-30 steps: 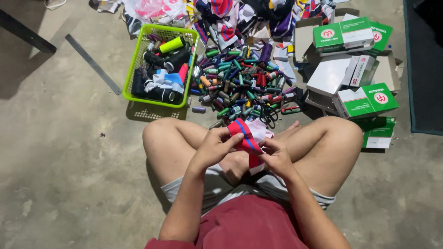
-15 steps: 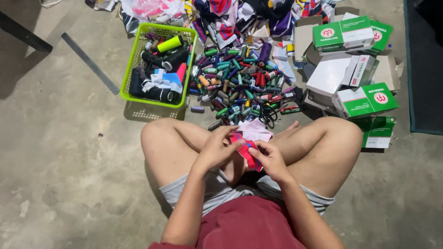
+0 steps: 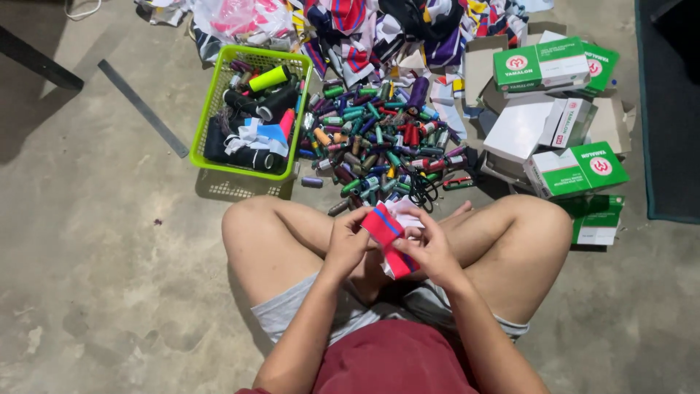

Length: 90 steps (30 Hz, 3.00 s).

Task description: The person sits on the floor and uses scissors to trim the edges of a red and blue striped piece of fabric. They repeatedly adjust the fabric and cut small sections, then unfold the fabric to inspect the cut edges.

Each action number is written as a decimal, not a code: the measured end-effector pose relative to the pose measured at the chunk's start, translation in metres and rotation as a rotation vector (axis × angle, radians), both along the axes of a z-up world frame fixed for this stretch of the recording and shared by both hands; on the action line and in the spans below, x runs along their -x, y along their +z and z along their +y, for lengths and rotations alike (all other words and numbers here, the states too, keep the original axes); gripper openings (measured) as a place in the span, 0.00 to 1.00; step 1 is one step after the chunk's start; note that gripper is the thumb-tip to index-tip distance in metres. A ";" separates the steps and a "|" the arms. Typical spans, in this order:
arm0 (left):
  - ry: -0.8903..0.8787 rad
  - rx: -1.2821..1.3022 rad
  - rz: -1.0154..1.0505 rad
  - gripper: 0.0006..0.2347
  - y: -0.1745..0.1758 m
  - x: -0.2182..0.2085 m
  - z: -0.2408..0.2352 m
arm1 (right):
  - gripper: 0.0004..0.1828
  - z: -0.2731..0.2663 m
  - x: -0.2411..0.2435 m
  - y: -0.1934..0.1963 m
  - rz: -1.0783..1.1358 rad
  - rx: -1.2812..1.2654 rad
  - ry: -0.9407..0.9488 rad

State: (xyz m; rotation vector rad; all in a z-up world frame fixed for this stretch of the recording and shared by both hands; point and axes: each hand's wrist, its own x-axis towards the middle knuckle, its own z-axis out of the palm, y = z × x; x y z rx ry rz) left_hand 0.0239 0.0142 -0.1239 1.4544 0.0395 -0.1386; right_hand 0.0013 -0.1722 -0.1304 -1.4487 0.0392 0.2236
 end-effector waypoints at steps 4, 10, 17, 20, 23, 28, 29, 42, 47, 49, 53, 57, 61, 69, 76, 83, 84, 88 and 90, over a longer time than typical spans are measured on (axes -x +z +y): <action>-0.082 0.059 -0.098 0.06 0.051 0.004 -0.005 | 0.40 0.006 -0.006 -0.013 0.009 0.011 0.090; -0.101 0.082 -0.102 0.05 0.046 0.003 -0.003 | 0.05 -0.008 -0.004 -0.073 -0.250 0.122 0.111; 0.098 0.065 -0.106 0.04 0.037 -0.024 0.026 | 0.04 0.001 0.017 -0.065 -0.022 0.036 0.203; 0.102 -0.182 -0.253 0.04 0.058 -0.018 0.020 | 0.08 0.011 0.007 -0.058 0.096 0.079 -0.054; -0.024 -0.480 -0.434 0.09 0.007 -0.019 0.016 | 0.15 0.009 0.004 -0.117 0.279 -0.061 -0.281; -0.210 -0.451 -0.287 0.29 -0.007 -0.003 0.007 | 0.21 0.022 -0.021 -0.074 0.376 -0.281 -0.295; -0.255 -0.362 -0.164 0.41 -0.005 0.000 0.004 | 0.19 0.022 -0.021 -0.066 0.321 -0.259 -0.266; -0.090 0.692 0.595 0.13 -0.051 -0.018 -0.002 | 0.25 0.003 -0.049 -0.015 -0.561 0.274 0.079; -0.086 0.404 0.233 0.14 -0.069 -0.050 0.008 | 0.40 0.015 -0.038 -0.024 -0.229 -0.058 -0.012; -0.086 0.261 0.161 0.13 -0.105 -0.064 0.012 | 0.42 0.019 -0.039 -0.037 -0.063 -0.009 -0.042; -0.194 -0.101 0.025 0.13 -0.177 -0.067 0.012 | 0.23 0.008 -0.050 -0.119 0.091 0.313 -0.119; -0.169 -0.159 0.030 0.19 -0.146 -0.078 0.010 | 0.17 0.012 -0.067 -0.141 0.244 0.087 -0.237; 0.197 -0.047 0.209 0.08 -0.169 -0.086 0.007 | 0.13 0.017 -0.116 -0.148 0.275 0.067 -0.241; 0.083 -0.397 0.015 0.14 -0.170 -0.091 -0.001 | 0.24 0.046 -0.320 -0.047 -0.328 0.070 -0.087; 0.125 -0.414 0.008 0.15 -0.216 -0.099 0.001 | 0.41 0.046 -0.285 0.018 0.024 0.498 0.087; 0.167 -0.490 0.144 0.14 -0.217 -0.102 0.002 | 0.24 -0.007 -0.151 -0.122 0.294 0.349 -0.043; 0.161 -0.491 0.139 0.14 -0.219 -0.105 0.004 | 0.24 -0.006 -0.136 -0.097 0.293 0.346 -0.051; 0.247 -0.452 0.095 0.14 -0.211 -0.108 0.012 | 0.45 -0.055 -0.067 -0.111 0.813 0.439 -0.034; 0.242 -0.408 0.077 0.13 -0.194 -0.106 0.007 | 0.42 -0.083 -0.044 -0.108 0.376 1.086 0.607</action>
